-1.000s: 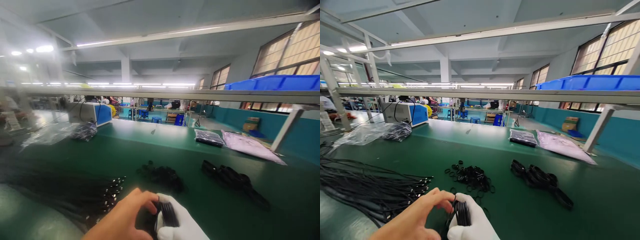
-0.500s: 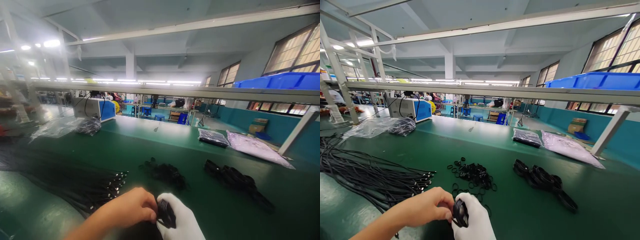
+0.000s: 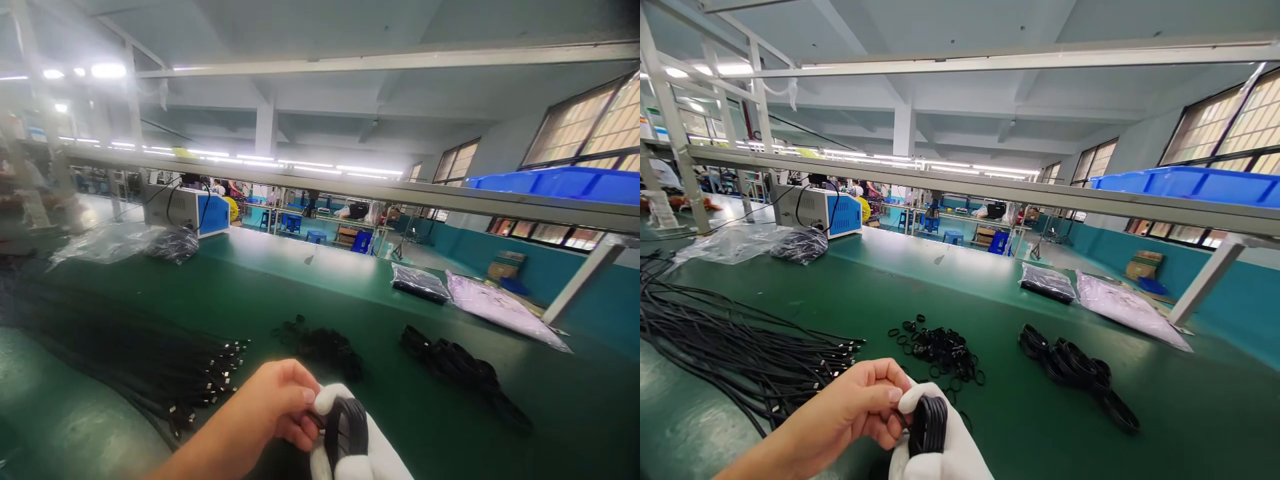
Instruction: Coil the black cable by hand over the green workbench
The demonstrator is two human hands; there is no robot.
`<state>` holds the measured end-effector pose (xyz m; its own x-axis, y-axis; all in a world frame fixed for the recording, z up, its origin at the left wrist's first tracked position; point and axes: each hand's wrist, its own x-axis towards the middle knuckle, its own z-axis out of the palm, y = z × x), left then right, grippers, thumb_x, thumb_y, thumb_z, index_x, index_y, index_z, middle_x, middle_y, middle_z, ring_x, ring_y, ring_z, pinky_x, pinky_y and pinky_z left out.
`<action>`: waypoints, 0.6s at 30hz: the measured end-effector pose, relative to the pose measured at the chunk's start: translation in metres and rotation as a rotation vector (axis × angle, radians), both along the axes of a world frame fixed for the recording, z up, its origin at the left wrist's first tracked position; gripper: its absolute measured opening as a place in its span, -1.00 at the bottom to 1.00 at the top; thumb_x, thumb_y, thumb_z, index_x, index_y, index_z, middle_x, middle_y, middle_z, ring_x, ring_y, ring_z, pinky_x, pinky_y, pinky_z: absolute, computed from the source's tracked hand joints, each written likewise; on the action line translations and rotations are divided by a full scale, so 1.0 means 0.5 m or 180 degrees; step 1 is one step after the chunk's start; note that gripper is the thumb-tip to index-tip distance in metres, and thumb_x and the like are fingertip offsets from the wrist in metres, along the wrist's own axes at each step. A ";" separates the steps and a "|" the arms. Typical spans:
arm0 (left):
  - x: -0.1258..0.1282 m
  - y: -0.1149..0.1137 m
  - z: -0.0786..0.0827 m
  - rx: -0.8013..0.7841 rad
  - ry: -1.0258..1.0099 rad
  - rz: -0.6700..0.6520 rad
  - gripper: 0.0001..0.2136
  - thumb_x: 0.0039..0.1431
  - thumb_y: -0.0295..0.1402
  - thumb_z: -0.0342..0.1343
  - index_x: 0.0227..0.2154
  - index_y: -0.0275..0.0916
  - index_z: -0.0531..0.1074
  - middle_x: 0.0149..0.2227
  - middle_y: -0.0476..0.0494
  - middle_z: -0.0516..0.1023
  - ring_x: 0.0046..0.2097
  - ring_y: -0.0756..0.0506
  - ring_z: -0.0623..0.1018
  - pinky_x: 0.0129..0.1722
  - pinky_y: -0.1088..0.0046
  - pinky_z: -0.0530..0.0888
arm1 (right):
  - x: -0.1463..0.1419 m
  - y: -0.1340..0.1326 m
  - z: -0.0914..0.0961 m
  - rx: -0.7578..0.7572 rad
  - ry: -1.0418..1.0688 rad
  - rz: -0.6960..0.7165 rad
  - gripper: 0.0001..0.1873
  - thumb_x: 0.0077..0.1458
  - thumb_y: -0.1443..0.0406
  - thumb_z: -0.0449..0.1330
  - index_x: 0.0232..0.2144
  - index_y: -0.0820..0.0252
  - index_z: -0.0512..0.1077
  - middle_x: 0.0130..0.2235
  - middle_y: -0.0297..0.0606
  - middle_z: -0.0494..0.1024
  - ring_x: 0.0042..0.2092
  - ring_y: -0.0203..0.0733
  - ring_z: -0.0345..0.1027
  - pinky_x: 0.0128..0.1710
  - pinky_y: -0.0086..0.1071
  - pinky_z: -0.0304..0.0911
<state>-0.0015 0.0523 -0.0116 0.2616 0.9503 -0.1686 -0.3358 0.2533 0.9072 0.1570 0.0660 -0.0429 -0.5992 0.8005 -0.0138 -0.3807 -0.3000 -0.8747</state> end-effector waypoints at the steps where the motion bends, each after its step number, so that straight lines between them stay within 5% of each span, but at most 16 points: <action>1: 0.001 0.000 -0.003 0.0039 -0.0067 0.0037 -0.77 -0.10 -0.32 0.19 -0.38 -0.31 0.35 -0.46 -0.10 0.50 -0.46 0.01 0.47 -0.41 0.47 0.43 | 0.002 0.001 -0.001 -0.0006 0.0028 0.0014 -0.34 -0.48 0.07 0.48 -0.27 0.09 0.37 -0.43 -0.33 0.42 -0.49 -0.28 0.24 -0.44 -0.40 0.17; 8: -0.026 0.004 -0.003 0.0976 0.1332 0.1253 -0.85 0.09 -0.31 0.03 -0.30 -0.25 0.37 -0.41 -0.04 0.48 -0.33 -0.05 0.46 -0.27 0.44 0.38 | 0.016 -0.003 0.014 -0.0108 -0.0216 0.0068 -0.39 -0.39 0.18 0.43 -0.20 0.09 0.36 -0.49 -0.35 0.44 -0.58 -0.31 0.18 -0.50 -0.40 0.13; 12: -0.021 -0.016 -0.009 0.1519 0.2091 0.1032 -0.92 0.12 -0.38 0.04 -0.42 -0.21 0.41 -0.41 0.00 0.44 -0.34 -0.03 0.43 -0.33 0.51 0.34 | 0.023 -0.005 0.022 -0.0255 -0.0158 0.0249 -0.30 -0.36 0.12 0.41 -0.10 0.11 0.36 -0.54 -0.35 0.41 -0.53 -0.26 0.22 -0.48 -0.40 0.15; 18: 0.007 -0.034 -0.028 0.2508 0.3051 0.0635 -0.88 -0.01 -0.55 0.12 -0.44 -0.20 0.46 -0.33 -0.06 0.43 -0.28 -0.05 0.44 -0.30 0.51 0.33 | 0.016 -0.007 0.017 -0.0344 -0.0067 0.0265 -0.32 -0.44 0.03 0.43 -0.19 0.09 0.38 -0.37 -0.27 0.45 -0.49 -0.23 0.30 -0.47 -0.37 0.18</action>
<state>0.0019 0.0354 -0.0254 0.1886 0.8880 0.4195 0.5712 -0.4467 0.6887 0.1651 0.0627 -0.0342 -0.6622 0.7411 -0.1106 -0.3324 -0.4228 -0.8431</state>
